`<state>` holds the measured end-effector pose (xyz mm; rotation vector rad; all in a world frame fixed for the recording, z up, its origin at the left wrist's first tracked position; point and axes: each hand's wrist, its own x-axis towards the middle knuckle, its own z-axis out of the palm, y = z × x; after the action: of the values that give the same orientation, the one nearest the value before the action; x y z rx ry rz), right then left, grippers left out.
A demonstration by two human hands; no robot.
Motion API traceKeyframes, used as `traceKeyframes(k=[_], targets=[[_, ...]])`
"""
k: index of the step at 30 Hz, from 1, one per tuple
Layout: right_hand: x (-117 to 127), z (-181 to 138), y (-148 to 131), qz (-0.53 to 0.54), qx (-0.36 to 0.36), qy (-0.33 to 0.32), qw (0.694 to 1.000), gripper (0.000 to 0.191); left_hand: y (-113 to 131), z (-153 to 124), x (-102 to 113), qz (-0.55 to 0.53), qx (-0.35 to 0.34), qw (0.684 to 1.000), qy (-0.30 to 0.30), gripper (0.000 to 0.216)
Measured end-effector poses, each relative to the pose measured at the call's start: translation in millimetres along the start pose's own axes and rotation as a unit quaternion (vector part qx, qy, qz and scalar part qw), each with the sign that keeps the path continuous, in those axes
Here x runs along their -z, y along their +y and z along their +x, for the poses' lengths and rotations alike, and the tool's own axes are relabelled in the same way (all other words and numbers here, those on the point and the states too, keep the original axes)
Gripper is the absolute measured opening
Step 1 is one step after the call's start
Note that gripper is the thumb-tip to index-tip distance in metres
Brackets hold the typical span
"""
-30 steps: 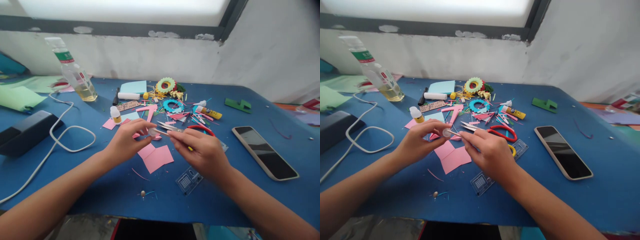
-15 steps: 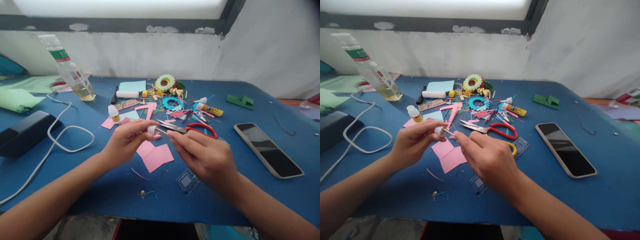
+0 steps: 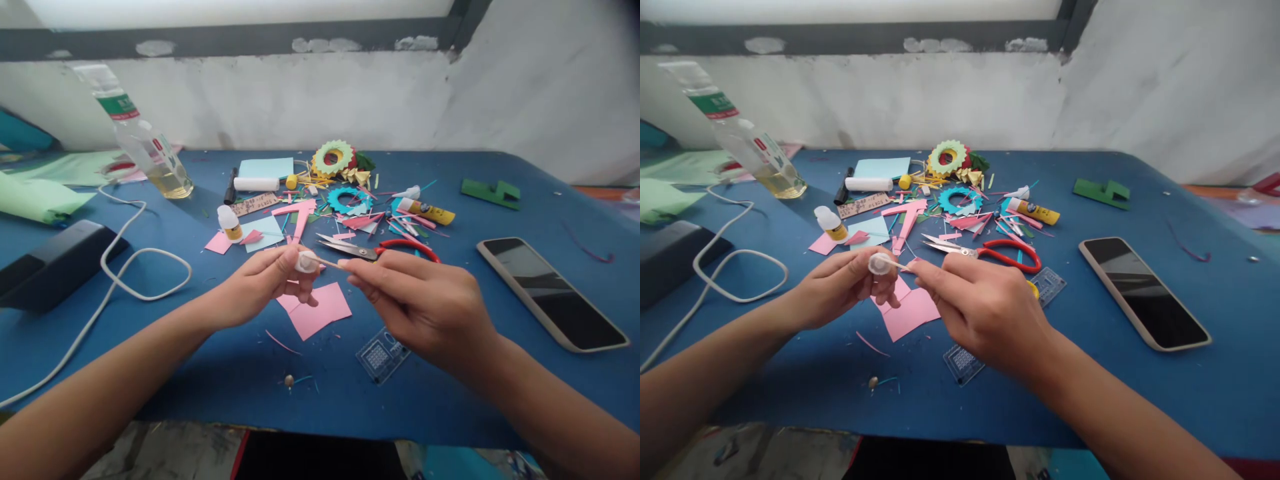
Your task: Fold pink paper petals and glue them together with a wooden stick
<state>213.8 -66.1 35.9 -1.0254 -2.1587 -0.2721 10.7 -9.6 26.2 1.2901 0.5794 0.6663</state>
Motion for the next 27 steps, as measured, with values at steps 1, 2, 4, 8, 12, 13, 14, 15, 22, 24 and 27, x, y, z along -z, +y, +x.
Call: traceKeyframes(k=[1,2,4,8,12,13,14,15,22,24,27], targets=[[-0.3,0.2,-1.4,0.005,-0.009,0.003,1.0,0.022,-0.7,0.6,-1.3,-0.01,-0.004,1.0,0.007,0.033],[-0.5,0.4,-2.8,0.013,-0.02,0.006,1.0,0.022,-1.5,1.1,-2.3,-0.014,-0.01,1.0,0.015,0.033],[-0.9,1.3,-5.1,0.032,-0.044,0.01,0.998,0.021,-2.7,1.6,-3.8,-0.008,-0.019,0.999,0.031,0.034],[0.1,4.1,-6.7,0.087,-0.093,0.007,0.992,0.018,-2.6,1.2,-4.5,-0.006,-0.035,0.999,0.033,0.032],[2.6,6.2,-6.6,0.129,-0.13,-0.004,0.983,0.018,-0.9,-0.2,-5.0,-0.011,-0.045,0.999,0.022,0.03],[3.0,6.6,-6.5,0.135,-0.137,-0.004,0.981,0.018,-0.7,-0.6,-5.2,-0.01,-0.047,0.999,0.02,0.03],[3.3,6.9,-6.5,0.139,-0.141,-0.005,0.98,0.018,-0.6,-1.0,-5.3,-0.009,-0.049,0.999,0.02,0.03],[3.4,7.1,-6.4,0.14,-0.143,-0.005,0.98,0.018,-0.7,-1.4,-5.4,-0.007,-0.05,0.998,0.022,0.031],[0.3,-0.4,-5.2,0.025,-0.038,0.004,0.999,0.021,-5.1,-3.3,-3.2,0.015,-0.059,0.998,0.031,0.029],[-1.0,-4.1,-5.3,-0.034,0.007,0.005,0.999,0.022,-6.5,-3.3,-3.6,0.02,-0.056,0.998,0.035,0.027],[-2.6,-6.6,-6.6,-0.085,0.045,0.019,0.995,0.021,-6.6,-2.9,-5.9,0.008,-0.054,0.998,0.04,0.027]])
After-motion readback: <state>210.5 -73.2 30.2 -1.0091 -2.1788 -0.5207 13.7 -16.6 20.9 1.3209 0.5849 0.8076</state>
